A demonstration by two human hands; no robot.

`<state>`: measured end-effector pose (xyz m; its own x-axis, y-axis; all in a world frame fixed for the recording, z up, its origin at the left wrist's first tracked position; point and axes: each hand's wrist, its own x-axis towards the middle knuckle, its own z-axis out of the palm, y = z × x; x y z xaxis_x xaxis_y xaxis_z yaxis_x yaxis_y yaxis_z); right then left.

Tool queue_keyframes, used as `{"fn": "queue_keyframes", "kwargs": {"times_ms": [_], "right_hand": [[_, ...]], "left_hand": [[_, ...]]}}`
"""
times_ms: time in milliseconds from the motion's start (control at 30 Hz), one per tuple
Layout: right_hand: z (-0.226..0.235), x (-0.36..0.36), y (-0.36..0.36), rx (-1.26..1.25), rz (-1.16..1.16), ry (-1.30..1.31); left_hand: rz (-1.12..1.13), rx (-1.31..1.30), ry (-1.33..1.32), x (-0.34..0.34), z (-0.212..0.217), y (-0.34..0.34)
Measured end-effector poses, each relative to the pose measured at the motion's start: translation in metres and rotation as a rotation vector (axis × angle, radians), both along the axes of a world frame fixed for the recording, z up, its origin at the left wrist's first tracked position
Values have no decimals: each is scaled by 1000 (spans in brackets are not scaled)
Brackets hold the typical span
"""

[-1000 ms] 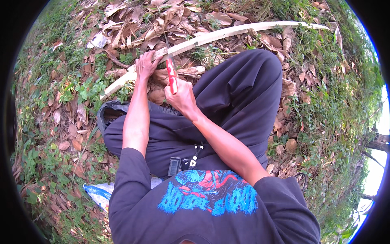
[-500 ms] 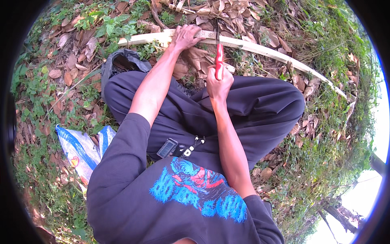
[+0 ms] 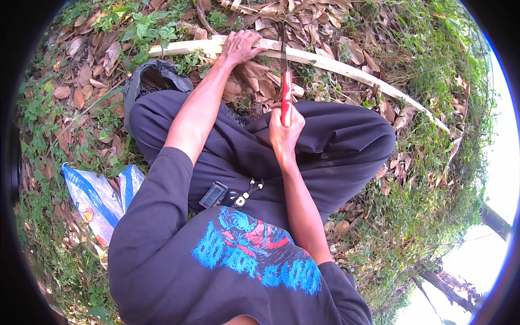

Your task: The person sits on the ground and uses a red hand saw to cut a long, thin piece of light-colored wood. They hold the wood steady with their left hand and saw back and forth with their right hand, gradually cutting through the material.

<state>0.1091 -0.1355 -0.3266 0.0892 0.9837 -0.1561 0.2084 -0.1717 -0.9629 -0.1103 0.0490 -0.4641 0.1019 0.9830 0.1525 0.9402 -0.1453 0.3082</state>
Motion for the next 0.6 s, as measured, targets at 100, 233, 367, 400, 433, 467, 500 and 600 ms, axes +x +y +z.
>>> {"fn": "queue_keyframes", "kwargs": {"times_ms": [100,233,367,400,433,467,500,600], "right_hand": [[6,-13,31,103,12,-115],[-3,-23,35,194,-1,-234],[4,-18,-9,73,35,-173],[4,-14,-21,35,21,-136],[5,-11,-27,-3,8,-99],[5,-8,-26,-95,-13,32],[6,-10,-24,-49,7,-15],[18,-28,-20,102,68,-118]], "left_hand": [[-14,-29,25,3,16,2],[-11,-27,43,2,18,2],[19,-48,28,-3,13,3],[7,5,29,-4,12,2],[0,6,7,-3,11,2],[-7,6,-15,-1,10,3],[-14,5,-33,-1,10,3],[-4,-17,-36,1,10,4]]}}
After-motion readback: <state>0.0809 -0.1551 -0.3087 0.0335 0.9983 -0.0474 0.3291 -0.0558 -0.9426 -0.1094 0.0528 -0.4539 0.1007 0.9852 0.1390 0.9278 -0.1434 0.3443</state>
